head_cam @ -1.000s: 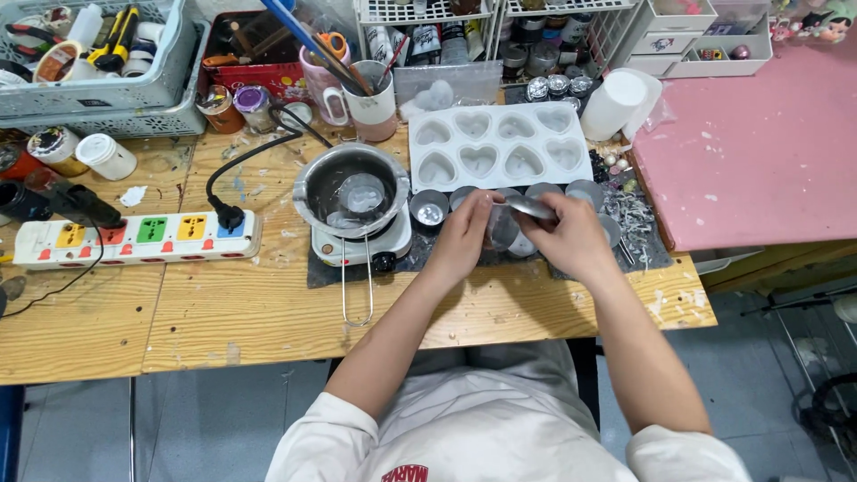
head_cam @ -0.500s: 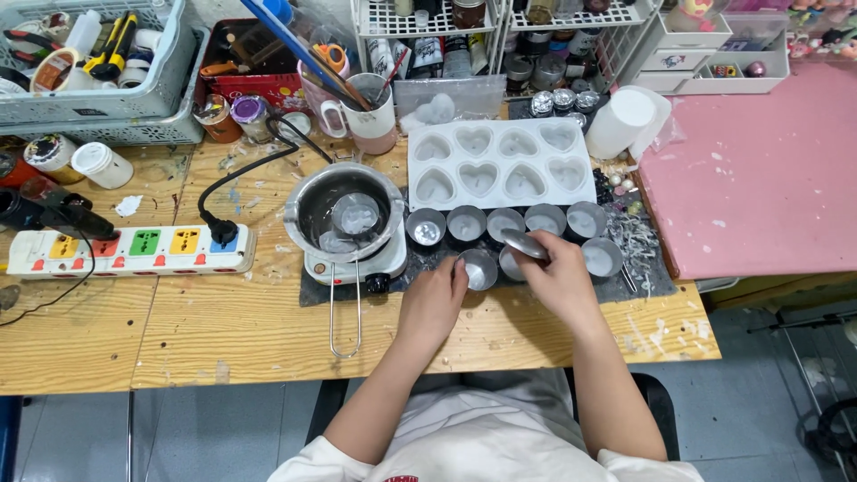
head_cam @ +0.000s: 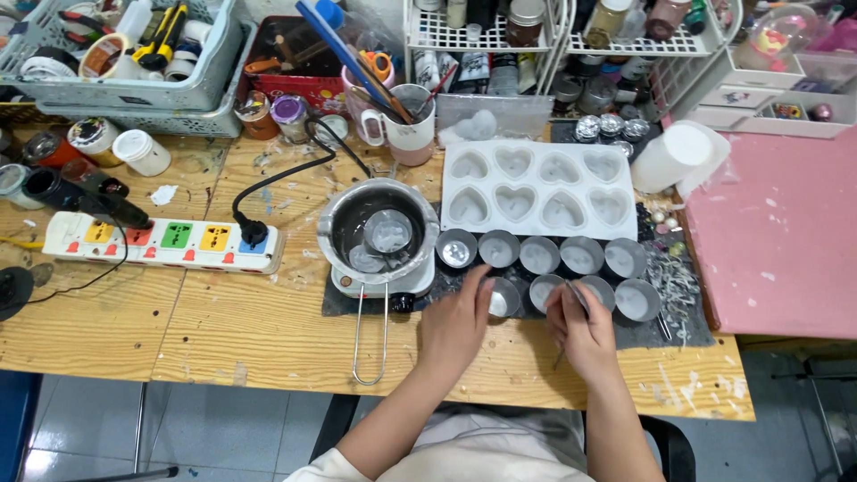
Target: Melting and stirring wax on a portable heater for candle making.
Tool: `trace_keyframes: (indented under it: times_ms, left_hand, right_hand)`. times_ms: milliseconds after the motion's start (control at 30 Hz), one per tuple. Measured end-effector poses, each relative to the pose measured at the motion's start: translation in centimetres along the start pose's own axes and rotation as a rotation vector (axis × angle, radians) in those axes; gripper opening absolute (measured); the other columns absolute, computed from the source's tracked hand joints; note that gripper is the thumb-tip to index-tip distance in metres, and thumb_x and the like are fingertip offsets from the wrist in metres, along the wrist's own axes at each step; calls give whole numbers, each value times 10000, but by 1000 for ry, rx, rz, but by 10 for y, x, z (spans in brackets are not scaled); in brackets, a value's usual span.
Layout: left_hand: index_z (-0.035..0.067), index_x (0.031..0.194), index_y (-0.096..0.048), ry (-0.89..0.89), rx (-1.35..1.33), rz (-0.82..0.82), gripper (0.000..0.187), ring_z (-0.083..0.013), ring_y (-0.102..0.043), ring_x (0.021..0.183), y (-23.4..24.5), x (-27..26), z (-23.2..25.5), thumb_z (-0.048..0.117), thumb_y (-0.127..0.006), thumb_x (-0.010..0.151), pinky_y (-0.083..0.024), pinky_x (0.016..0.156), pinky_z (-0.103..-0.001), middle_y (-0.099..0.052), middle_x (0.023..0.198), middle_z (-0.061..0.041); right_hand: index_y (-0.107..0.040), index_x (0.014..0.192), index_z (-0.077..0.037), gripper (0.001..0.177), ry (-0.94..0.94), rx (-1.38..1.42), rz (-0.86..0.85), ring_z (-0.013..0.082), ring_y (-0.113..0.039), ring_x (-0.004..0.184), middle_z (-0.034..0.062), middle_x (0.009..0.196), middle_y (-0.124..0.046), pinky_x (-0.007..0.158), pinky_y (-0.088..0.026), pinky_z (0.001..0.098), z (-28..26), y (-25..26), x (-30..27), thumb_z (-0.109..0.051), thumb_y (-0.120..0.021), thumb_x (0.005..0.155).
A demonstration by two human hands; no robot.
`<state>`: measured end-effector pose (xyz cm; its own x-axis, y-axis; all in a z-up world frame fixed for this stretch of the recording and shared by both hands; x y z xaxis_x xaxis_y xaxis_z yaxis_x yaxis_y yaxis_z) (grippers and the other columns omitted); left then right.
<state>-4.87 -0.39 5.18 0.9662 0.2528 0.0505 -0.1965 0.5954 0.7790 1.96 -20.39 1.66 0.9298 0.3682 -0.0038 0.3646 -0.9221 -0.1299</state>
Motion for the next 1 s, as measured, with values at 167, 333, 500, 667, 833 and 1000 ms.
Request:
trace_keyframes:
  times_ms: [167,333,500,667,833,1000]
  left_hand:
    - [173,1376,-556,-188,-339,-108,442,-166,-637,533,11,-15,7,368,-643,989,-476,479,-323,-662,663,-5]
    - [170,1419,-627,-293,-824,-199,487,-120,-519,670,4,-25,9,142,-771,955,-459,605,-261,-559,779,-16]
    - [166,1212,-701,-573,-869,-79,300,-79,-572,705,7,-25,15,36,-788,955,-476,644,-230,-626,859,0]
    - [64,1183,-684,-447,-978,121,198,-115,-649,727,15,-31,24,6,-732,999,-502,628,-246,-634,926,-53]
    - [11,1174,-596,-382,-1124,151,136,-136,-724,754,34,-41,25,7,-673,1062,-572,610,-254,-621,934,-89]
    - [8,1383,-462,-354,-813,7,485,-86,-636,710,77,-48,23,298,-665,1051,-554,585,-235,-598,883,-23]
  right_hand:
    - [-568,1023,-8,203,27,22,-170,53,-412,570,-24,684,-468,495,-345,226,23,9,-16,-153,-442,1091]
    - [-566,1269,-39,404,-166,17,-228,66,-512,674,11,929,-605,559,-429,230,35,25,-30,-12,-500,871]
    - [-554,1325,55,477,120,-209,-488,123,-600,1066,104,1176,-640,898,-486,267,-17,7,-37,70,-552,849]
    - [-501,1335,27,467,7,-42,-483,100,-587,906,100,1066,-615,729,-495,240,-14,35,-37,49,-645,892]
    - [-596,1292,65,390,35,124,-424,135,-625,550,157,827,-682,440,-522,263,-9,60,-38,-23,-686,923]
    - [-702,1146,117,264,379,579,-213,163,-614,537,156,803,-663,423,-502,227,-12,42,-28,-127,-602,1134]
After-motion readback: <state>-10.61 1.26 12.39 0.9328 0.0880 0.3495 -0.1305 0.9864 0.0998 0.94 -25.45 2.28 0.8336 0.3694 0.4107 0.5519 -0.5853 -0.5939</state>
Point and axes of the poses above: each hand's wrist, its own x-axis towards the middle knuckle, its own y-axis out of the back of the hand, z = x × y, the point moved 1 cm from there along x, towards the middle knuckle
